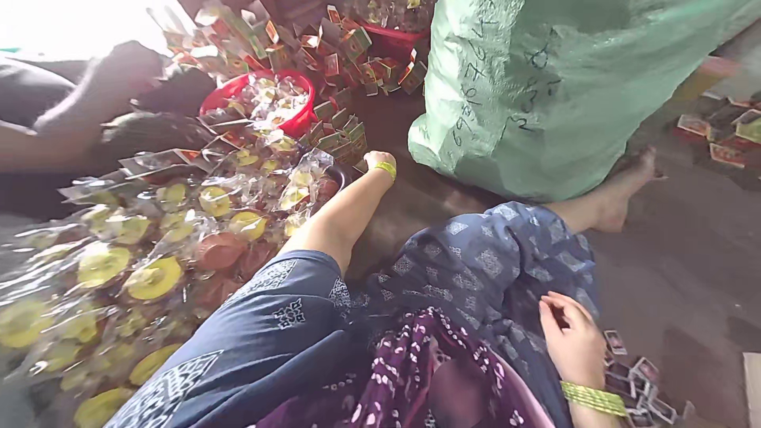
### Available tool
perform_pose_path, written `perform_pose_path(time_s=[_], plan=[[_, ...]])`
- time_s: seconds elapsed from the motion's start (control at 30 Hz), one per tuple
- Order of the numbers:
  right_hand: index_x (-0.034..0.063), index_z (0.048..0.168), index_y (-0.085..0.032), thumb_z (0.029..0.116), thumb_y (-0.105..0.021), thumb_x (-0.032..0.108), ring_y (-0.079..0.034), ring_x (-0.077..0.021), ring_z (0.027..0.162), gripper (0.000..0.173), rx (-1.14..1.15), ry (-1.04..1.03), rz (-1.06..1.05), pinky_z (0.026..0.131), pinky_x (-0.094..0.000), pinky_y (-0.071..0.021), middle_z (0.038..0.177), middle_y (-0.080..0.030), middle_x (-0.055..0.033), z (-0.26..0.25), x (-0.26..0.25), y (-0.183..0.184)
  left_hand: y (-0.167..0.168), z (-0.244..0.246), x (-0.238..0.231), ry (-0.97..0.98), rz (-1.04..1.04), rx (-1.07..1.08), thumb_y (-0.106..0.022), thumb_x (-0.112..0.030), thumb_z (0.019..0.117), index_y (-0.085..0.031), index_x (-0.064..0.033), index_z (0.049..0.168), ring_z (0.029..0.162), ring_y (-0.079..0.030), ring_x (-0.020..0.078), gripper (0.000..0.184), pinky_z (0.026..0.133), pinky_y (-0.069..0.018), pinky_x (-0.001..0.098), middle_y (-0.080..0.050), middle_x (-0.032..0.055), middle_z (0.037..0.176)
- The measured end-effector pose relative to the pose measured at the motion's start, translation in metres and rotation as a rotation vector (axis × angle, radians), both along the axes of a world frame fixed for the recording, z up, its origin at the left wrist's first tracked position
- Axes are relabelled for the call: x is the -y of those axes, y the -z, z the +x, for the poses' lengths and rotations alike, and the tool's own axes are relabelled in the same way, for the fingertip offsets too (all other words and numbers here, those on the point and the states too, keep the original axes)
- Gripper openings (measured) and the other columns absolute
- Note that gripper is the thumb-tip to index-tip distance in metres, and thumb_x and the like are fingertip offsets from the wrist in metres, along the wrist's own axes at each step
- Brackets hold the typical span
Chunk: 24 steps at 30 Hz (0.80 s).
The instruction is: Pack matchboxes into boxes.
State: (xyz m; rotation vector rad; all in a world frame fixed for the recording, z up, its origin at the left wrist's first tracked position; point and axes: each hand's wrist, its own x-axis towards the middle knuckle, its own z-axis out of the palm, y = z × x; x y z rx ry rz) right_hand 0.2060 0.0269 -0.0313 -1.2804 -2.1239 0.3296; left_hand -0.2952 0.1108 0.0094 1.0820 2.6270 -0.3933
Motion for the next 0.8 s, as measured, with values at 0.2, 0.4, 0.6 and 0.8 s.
perform_pose_path(time_s=[0.2,0.4,0.6,0.8], plan=[[0.0003,0.101,-0.075,0.0952,-0.061,0.022,-0.070,-0.0333,0.109,0.026,0.025,0.005,-0.005,0.089,-0.0482,-0.0579,0.115,-0.073,-0.0186,-0.001,0.001,0.000,-0.019,0.098,-0.008,0.167,0.064,0.189,-0.066,-0.010,0.0926,-0.069,0.0087,0.108,0.120,-0.059,0.0474,0.024,0.092,-0.0510,0.0654,-0.063,0.0302,0.124],[-0.0024,0.099,-0.074,0.0936,-0.060,0.017,-0.069,-0.0391,0.110,0.025,0.044,-0.008,0.003,0.092,-0.0525,-0.0556,0.113,-0.072,-0.0225,-0.002,0.004,-0.003,-0.030,0.158,-0.022,0.318,0.084,0.301,-0.064,-0.007,0.0954,-0.069,0.0045,0.113,0.116,-0.064,0.0416,0.021,0.087,-0.0536,0.0627,-0.067,0.0232,0.122],[-0.0024,0.100,-0.075,0.0938,-0.062,0.016,-0.069,-0.0390,0.112,0.023,0.065,0.005,-0.019,0.097,-0.0538,-0.0537,0.113,-0.072,-0.0234,-0.001,0.004,-0.005,-0.035,0.109,-0.036,0.456,0.218,0.498,-0.063,-0.052,0.0960,-0.072,0.0009,0.111,0.115,-0.065,0.0402,0.056,0.094,-0.0517,0.0647,-0.068,0.0243,0.118],[-0.0051,0.102,-0.074,0.0951,-0.063,0.012,-0.067,-0.0401,0.115,0.022,0.079,-0.026,-0.105,0.100,-0.0516,-0.0527,0.116,-0.071,-0.0252,-0.004,0.002,-0.013,-0.039,-0.027,-0.052,0.158,0.335,0.257,-0.076,-0.040,0.0867,-0.070,0.0002,0.117,0.123,-0.060,0.0459,0.051,0.096,-0.0483,0.0704,-0.065,0.0267,0.127]])
